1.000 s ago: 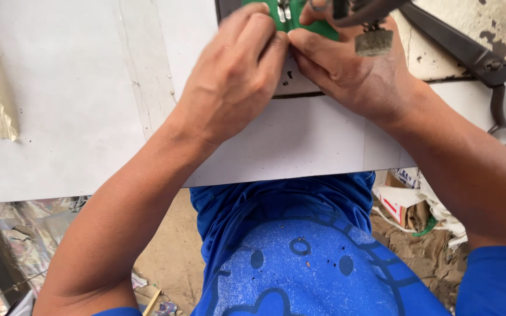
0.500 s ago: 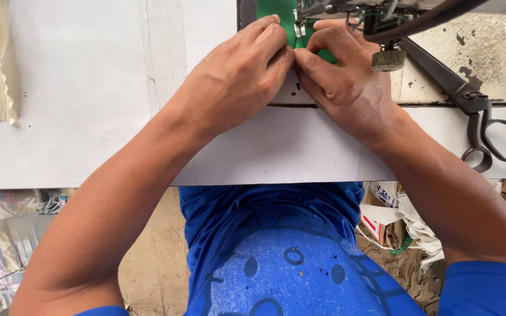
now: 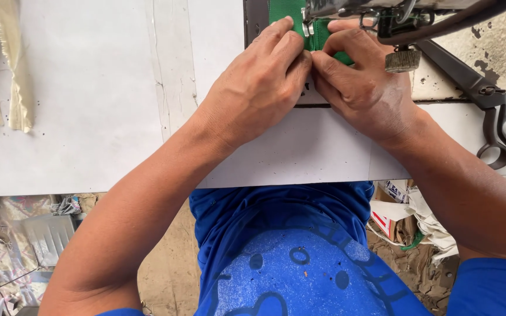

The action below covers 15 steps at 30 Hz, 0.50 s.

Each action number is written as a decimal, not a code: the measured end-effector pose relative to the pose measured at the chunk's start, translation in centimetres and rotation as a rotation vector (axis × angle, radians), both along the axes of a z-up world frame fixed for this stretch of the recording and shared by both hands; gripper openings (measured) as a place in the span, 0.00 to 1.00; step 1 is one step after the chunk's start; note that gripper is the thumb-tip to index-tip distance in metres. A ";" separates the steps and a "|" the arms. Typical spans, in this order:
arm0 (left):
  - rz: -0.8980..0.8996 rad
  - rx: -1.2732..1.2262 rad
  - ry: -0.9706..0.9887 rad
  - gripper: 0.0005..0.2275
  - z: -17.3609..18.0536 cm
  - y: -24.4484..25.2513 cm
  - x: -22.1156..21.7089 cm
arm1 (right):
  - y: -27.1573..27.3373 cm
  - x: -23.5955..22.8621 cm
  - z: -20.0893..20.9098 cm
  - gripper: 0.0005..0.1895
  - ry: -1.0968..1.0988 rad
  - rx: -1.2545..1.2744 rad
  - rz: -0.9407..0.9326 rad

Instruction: Sew green fabric strips onto zippers using an industrial sewing machine

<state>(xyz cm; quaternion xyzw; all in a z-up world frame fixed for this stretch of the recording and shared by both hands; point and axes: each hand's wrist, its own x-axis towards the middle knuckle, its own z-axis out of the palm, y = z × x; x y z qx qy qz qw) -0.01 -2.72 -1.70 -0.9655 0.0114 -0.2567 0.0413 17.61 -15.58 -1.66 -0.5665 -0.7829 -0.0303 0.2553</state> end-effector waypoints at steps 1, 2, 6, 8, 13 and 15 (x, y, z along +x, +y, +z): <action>-0.007 -0.049 -0.007 0.09 0.0 0.0 0.0 | 0.0 0.0 0.0 0.02 -0.010 0.018 -0.008; -0.013 -0.098 -0.014 0.09 0.0 -0.1 0.0 | -0.1 0.0 0.0 0.02 -0.021 0.036 -0.016; -0.024 -0.142 -0.008 0.08 0.2 -0.2 -0.1 | -0.1 -0.2 0.4 0.04 -0.058 0.040 -0.017; -0.049 -0.110 -0.018 0.08 0.4 -0.1 0.0 | -0.1 -0.2 0.7 0.04 -0.079 0.036 -0.027; -0.005 -0.169 -0.046 0.07 1.9 0.1 -0.3 | 0.0 0.1 0.4 0.06 0.168 -0.087 0.021; 0.050 -0.113 -0.016 0.07 1.9 0.1 -0.4 | 0.3 0.0 0.1 0.07 0.171 -0.101 -0.020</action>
